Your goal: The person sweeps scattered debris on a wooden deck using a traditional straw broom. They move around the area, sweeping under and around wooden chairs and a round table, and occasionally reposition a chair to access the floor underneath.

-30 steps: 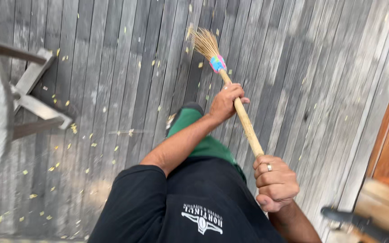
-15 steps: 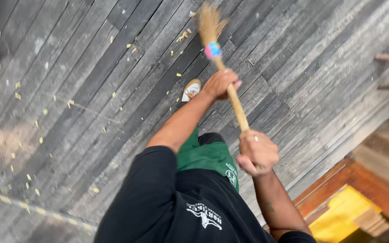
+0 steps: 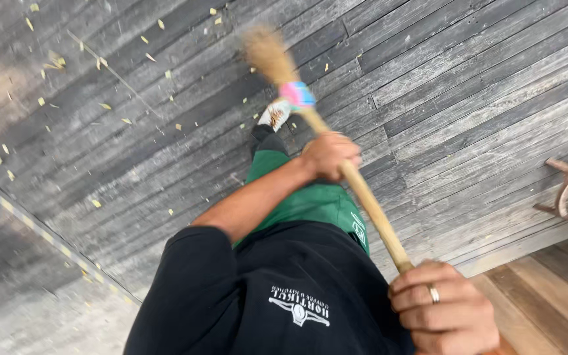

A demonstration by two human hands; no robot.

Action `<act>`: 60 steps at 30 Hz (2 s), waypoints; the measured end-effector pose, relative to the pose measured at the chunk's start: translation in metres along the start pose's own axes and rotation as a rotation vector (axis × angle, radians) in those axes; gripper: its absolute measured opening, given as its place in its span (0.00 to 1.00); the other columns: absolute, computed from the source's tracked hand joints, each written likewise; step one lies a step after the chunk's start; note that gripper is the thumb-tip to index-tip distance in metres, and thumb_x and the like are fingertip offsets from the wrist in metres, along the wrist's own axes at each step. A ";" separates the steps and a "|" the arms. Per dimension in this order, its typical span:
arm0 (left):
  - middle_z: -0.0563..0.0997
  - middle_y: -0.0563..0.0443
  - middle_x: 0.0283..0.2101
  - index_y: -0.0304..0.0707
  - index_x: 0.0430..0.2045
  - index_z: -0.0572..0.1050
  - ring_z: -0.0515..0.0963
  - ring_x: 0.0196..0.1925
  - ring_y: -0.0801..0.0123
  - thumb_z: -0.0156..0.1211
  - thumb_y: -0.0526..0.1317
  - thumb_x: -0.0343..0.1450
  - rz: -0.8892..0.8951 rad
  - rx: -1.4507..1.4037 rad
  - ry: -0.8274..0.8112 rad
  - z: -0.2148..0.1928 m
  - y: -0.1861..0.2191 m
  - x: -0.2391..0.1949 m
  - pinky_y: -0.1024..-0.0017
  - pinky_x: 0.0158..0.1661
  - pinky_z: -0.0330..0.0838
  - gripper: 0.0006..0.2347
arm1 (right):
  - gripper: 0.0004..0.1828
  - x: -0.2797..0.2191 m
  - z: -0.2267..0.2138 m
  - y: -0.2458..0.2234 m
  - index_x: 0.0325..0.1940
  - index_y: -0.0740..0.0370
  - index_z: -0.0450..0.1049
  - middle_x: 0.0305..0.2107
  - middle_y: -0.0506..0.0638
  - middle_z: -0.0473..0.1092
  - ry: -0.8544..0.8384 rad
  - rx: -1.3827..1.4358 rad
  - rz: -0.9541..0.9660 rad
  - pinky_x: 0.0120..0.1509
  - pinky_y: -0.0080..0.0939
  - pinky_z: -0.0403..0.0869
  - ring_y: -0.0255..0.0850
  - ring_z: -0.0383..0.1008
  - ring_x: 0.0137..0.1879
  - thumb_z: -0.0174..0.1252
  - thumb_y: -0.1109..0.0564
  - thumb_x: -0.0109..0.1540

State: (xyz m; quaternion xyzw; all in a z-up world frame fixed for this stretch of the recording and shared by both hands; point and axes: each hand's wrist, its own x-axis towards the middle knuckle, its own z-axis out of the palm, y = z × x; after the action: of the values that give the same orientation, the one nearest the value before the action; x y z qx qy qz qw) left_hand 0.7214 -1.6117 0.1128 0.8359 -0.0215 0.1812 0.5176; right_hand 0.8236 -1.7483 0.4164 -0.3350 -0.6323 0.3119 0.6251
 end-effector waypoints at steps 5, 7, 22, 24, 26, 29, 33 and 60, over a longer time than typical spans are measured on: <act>0.78 0.46 0.26 0.42 0.21 0.72 0.79 0.33 0.47 0.61 0.42 0.69 0.027 -0.188 -0.078 0.132 -0.007 0.057 0.54 0.35 0.73 0.08 | 0.22 -0.026 0.003 -0.020 0.18 0.61 0.60 0.14 0.48 0.62 0.005 -0.330 0.330 0.26 0.43 0.66 0.43 0.65 0.20 0.64 0.56 0.60; 0.78 0.46 0.25 0.43 0.21 0.72 0.80 0.32 0.47 0.60 0.43 0.69 -0.074 -0.140 -0.116 0.145 -0.028 0.047 0.53 0.34 0.73 0.08 | 0.18 -0.049 -0.001 0.010 0.20 0.64 0.65 0.16 0.49 0.63 0.024 -0.203 0.187 0.28 0.43 0.71 0.42 0.67 0.20 0.59 0.60 0.63; 0.78 0.43 0.21 0.40 0.14 0.73 0.79 0.27 0.43 0.66 0.40 0.61 -0.453 0.291 0.144 0.029 0.014 -0.073 0.50 0.30 0.73 0.08 | 0.25 -0.101 0.011 0.024 0.19 0.64 0.59 0.15 0.50 0.63 0.305 0.213 0.169 0.32 0.46 0.68 0.42 0.63 0.20 0.56 0.52 0.66; 0.76 0.44 0.21 0.39 0.16 0.71 0.78 0.28 0.45 0.67 0.41 0.65 -0.294 0.234 0.280 0.028 0.032 -0.071 0.50 0.31 0.72 0.11 | 0.23 -0.104 0.016 -0.014 0.15 0.62 0.57 0.11 0.48 0.59 0.339 0.002 0.357 0.27 0.42 0.63 0.41 0.61 0.16 0.59 0.59 0.61; 0.73 0.46 0.21 0.40 0.17 0.70 0.77 0.26 0.48 0.70 0.43 0.68 -0.091 0.072 0.402 0.053 0.056 -0.054 0.54 0.31 0.72 0.14 | 0.18 -0.084 0.001 -0.042 0.18 0.61 0.63 0.14 0.50 0.66 0.053 0.032 0.234 0.30 0.47 0.73 0.42 0.69 0.20 0.61 0.57 0.59; 0.76 0.48 0.22 0.41 0.20 0.73 0.79 0.27 0.50 0.65 0.42 0.68 -0.007 -0.134 0.342 0.113 0.097 -0.029 0.57 0.30 0.72 0.09 | 0.18 -0.062 0.006 -0.054 0.20 0.62 0.63 0.14 0.49 0.66 -0.314 0.231 0.015 0.29 0.47 0.77 0.41 0.72 0.21 0.66 0.61 0.56; 0.73 0.44 0.19 0.39 0.15 0.69 0.76 0.25 0.46 0.63 0.42 0.70 -0.200 -0.164 0.262 0.133 0.060 -0.060 0.54 0.28 0.69 0.14 | 0.18 -0.054 0.038 -0.022 0.19 0.63 0.65 0.13 0.49 0.64 -0.350 0.298 0.195 0.25 0.43 0.71 0.41 0.68 0.18 0.69 0.58 0.53; 0.80 0.42 0.26 0.41 0.18 0.75 0.81 0.33 0.43 0.68 0.48 0.61 -1.263 0.153 1.039 0.118 0.150 -0.429 0.50 0.35 0.75 0.12 | 0.32 -0.047 0.296 0.166 0.17 0.61 0.57 0.14 0.48 0.56 -0.433 0.850 0.756 0.36 0.47 0.63 0.41 0.55 0.21 0.53 0.42 0.70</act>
State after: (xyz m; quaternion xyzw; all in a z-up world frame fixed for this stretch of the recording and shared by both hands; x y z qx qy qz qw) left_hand 0.3211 -1.8494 0.0548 0.5329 0.7080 0.2206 0.4075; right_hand 0.5328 -1.6830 0.2471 -0.1864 -0.4026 0.7984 0.4071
